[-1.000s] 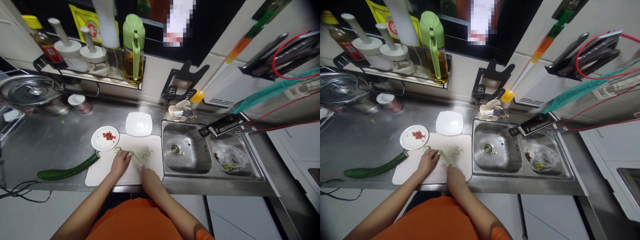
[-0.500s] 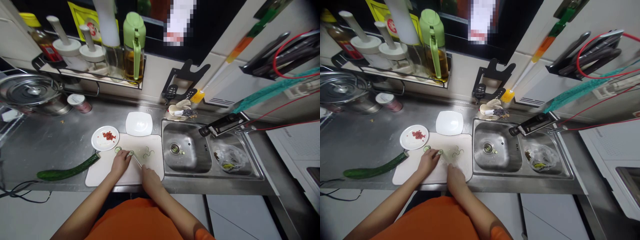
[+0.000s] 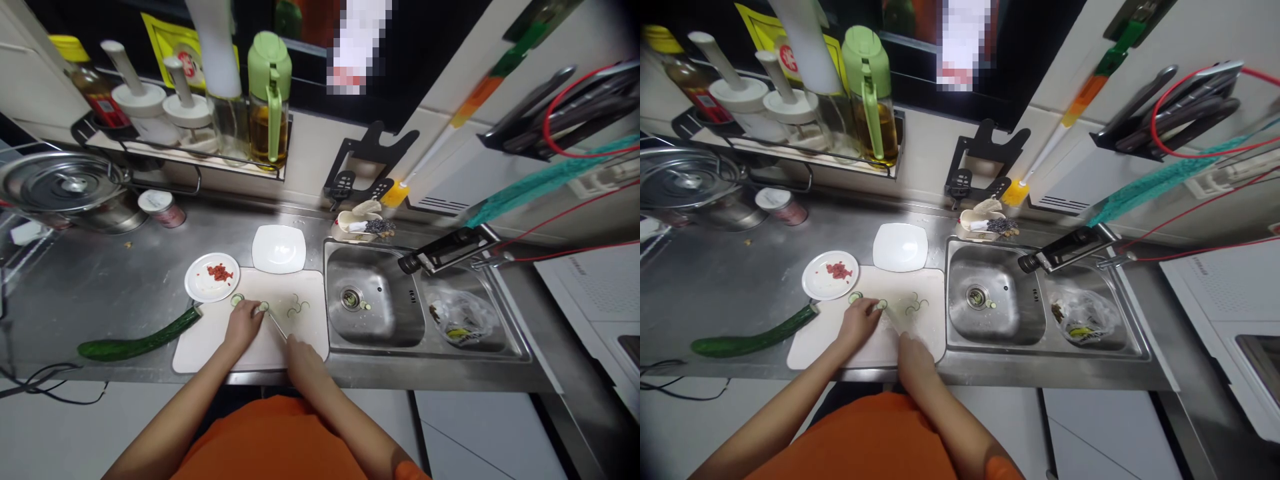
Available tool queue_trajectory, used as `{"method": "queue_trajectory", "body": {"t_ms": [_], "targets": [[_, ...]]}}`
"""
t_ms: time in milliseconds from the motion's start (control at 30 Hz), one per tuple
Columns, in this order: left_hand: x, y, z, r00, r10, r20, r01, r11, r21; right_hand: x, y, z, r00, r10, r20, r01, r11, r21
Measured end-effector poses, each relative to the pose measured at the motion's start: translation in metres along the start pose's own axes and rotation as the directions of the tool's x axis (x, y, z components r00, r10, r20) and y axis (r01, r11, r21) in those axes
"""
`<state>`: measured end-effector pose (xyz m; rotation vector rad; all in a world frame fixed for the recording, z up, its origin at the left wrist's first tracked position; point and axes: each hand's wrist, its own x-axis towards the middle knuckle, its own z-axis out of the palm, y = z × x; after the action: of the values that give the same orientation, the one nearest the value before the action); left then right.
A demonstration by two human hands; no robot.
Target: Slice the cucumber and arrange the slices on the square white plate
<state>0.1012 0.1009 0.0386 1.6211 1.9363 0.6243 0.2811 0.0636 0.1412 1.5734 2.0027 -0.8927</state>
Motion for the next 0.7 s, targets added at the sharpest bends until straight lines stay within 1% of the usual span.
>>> {"method": "queue_trajectory", "body": {"t_ms": [100, 200, 333, 433, 567, 633, 700], "targets": [[0.001, 0.005, -0.002, 1.000, -0.028, 0.004, 0.028, 1.000, -0.010, -0.009, 0.007, 0.001, 1.000, 0.016, 0.007, -0.016, 1.000, -0.002], [0.001, 0.013, -0.007, 0.997, -0.065, 0.038, 0.066, 0.998, -0.025, -0.014, 0.015, 0.003, 0.999, 0.031, 0.027, -0.031, 0.999, 0.011], [-0.001, 0.018, -0.019, 0.990, -0.129, 0.061, 0.133, 0.988, -0.076, -0.014, 0.023, 0.006, 0.998, 0.050, 0.026, -0.051, 0.998, 0.026], [-0.002, 0.010, -0.033, 0.980, -0.201, 0.001, 0.200, 0.974, -0.102, -0.012, 0.027, 0.009, 0.999, 0.045, 0.011, -0.045, 0.999, 0.025], [0.000, -0.009, -0.049, 0.949, -0.295, -0.114, 0.286, 0.954, -0.083, -0.011, 0.030, 0.010, 0.999, 0.049, 0.002, -0.049, 0.998, 0.037], [0.001, -0.016, -0.053, 0.943, -0.304, -0.134, 0.300, 0.953, -0.045, -0.011, 0.033, 0.008, 0.998, 0.063, -0.008, -0.063, 0.997, 0.043], [0.003, -0.019, -0.054, 0.946, -0.291, -0.140, 0.294, 0.956, -0.004, -0.010, 0.036, 0.004, 0.996, 0.092, -0.020, -0.091, 0.995, 0.050]]}}
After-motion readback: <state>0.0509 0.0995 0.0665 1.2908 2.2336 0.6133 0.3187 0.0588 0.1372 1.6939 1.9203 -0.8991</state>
